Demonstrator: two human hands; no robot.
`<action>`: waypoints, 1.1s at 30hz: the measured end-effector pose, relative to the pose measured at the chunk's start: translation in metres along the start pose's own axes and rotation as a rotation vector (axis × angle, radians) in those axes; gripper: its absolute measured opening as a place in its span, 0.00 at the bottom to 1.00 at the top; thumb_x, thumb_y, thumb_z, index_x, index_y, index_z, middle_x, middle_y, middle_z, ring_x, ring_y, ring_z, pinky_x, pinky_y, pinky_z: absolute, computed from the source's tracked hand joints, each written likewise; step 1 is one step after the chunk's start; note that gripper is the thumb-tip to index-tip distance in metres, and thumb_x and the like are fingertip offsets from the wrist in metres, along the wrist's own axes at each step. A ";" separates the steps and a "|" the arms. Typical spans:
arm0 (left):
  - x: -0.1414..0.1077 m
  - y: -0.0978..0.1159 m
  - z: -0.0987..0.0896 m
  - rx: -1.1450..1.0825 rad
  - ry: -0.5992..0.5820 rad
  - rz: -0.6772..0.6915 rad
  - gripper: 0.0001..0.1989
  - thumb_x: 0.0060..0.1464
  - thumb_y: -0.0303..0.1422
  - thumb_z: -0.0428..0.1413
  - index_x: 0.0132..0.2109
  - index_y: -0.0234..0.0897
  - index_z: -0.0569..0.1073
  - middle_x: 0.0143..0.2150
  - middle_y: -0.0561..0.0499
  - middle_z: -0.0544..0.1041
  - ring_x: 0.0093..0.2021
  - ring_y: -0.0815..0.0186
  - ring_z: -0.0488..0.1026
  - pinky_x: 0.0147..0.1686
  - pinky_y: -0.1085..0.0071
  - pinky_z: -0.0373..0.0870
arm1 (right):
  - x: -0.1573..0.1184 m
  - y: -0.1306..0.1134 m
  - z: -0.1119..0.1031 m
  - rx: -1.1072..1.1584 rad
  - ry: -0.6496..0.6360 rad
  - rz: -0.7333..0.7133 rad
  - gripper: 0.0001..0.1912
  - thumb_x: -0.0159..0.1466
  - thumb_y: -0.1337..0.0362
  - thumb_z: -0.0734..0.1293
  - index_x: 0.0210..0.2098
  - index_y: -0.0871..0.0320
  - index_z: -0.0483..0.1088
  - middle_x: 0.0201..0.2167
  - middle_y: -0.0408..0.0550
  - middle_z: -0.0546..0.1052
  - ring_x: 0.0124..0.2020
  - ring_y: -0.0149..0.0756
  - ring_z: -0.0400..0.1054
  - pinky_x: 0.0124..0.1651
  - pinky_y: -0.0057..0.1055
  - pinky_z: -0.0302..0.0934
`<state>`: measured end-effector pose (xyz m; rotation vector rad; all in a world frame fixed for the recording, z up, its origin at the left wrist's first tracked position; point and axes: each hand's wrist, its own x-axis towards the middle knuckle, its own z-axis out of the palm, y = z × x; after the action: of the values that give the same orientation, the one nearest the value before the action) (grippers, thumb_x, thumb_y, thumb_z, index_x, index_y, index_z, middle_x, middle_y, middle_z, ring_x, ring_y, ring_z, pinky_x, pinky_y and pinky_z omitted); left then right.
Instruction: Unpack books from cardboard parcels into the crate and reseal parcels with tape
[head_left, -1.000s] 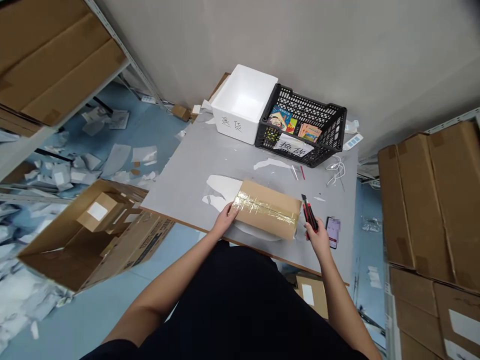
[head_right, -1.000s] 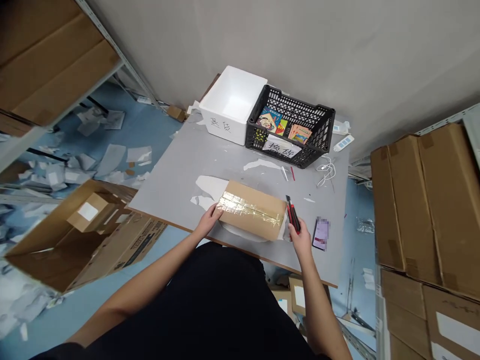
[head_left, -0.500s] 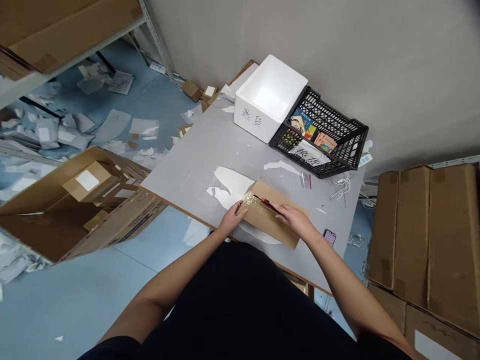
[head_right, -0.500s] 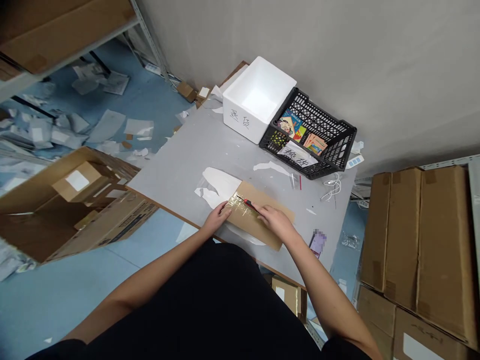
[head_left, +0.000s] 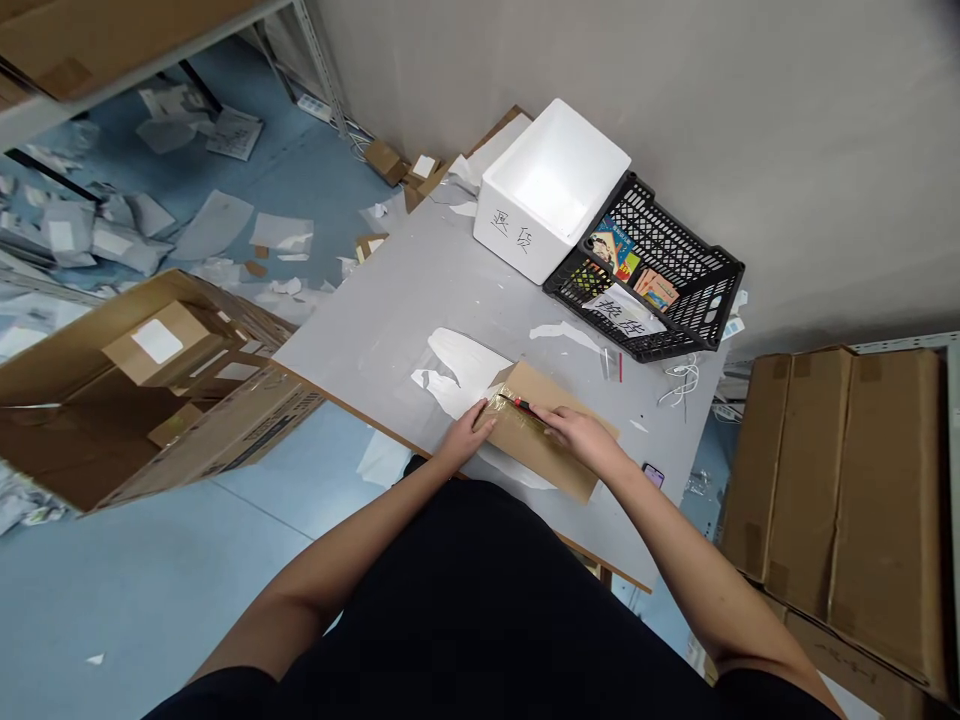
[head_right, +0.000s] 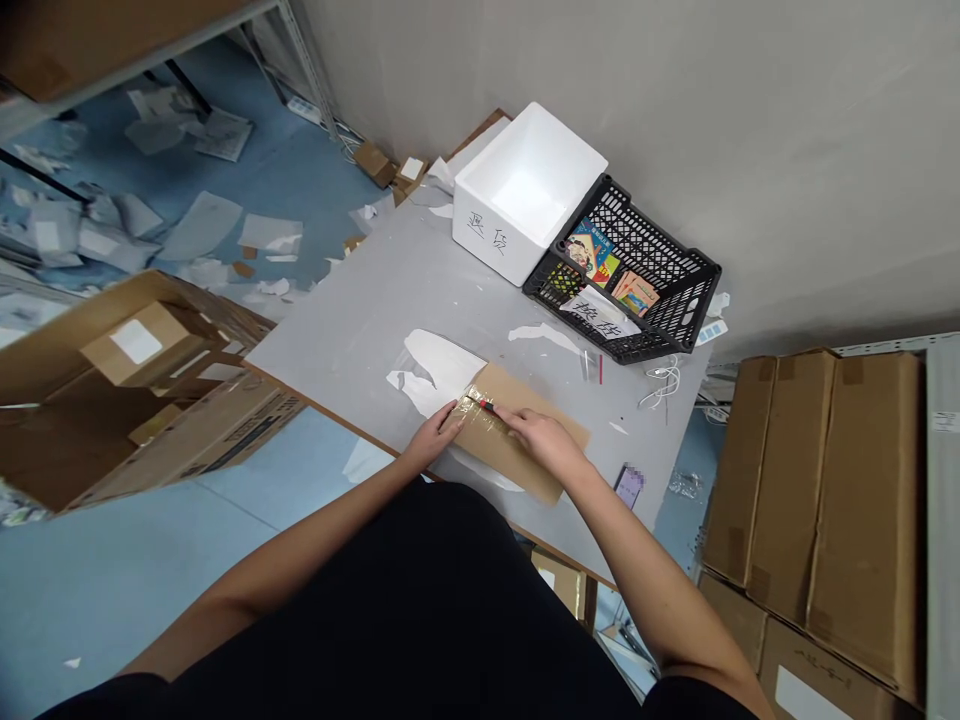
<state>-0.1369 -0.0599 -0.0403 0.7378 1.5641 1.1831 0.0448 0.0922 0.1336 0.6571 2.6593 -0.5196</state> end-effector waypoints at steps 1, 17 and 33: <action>0.000 0.000 0.000 0.002 0.001 0.000 0.33 0.56 0.47 0.56 0.65 0.40 0.63 0.65 0.45 0.66 0.66 0.55 0.62 0.65 0.58 0.56 | 0.000 0.000 0.000 -0.006 0.002 0.002 0.28 0.69 0.66 0.59 0.67 0.43 0.56 0.45 0.49 0.76 0.40 0.37 0.73 0.42 0.29 0.64; -0.006 0.015 -0.001 0.026 0.012 -0.057 0.33 0.56 0.46 0.55 0.66 0.41 0.62 0.67 0.47 0.64 0.67 0.54 0.60 0.66 0.59 0.55 | 0.002 0.001 0.007 -0.017 0.000 -0.010 0.28 0.70 0.65 0.59 0.68 0.44 0.55 0.46 0.50 0.76 0.40 0.38 0.74 0.40 0.29 0.64; -0.005 0.010 0.001 0.074 0.027 -0.045 0.33 0.59 0.48 0.53 0.67 0.39 0.61 0.66 0.46 0.65 0.66 0.54 0.62 0.65 0.59 0.57 | -0.006 0.013 0.020 -0.058 -0.005 -0.022 0.31 0.69 0.65 0.59 0.69 0.41 0.51 0.48 0.48 0.76 0.40 0.39 0.73 0.39 0.30 0.63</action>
<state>-0.1358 -0.0604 -0.0291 0.7332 1.6459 1.1111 0.0611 0.0920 0.1151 0.6101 2.6691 -0.4471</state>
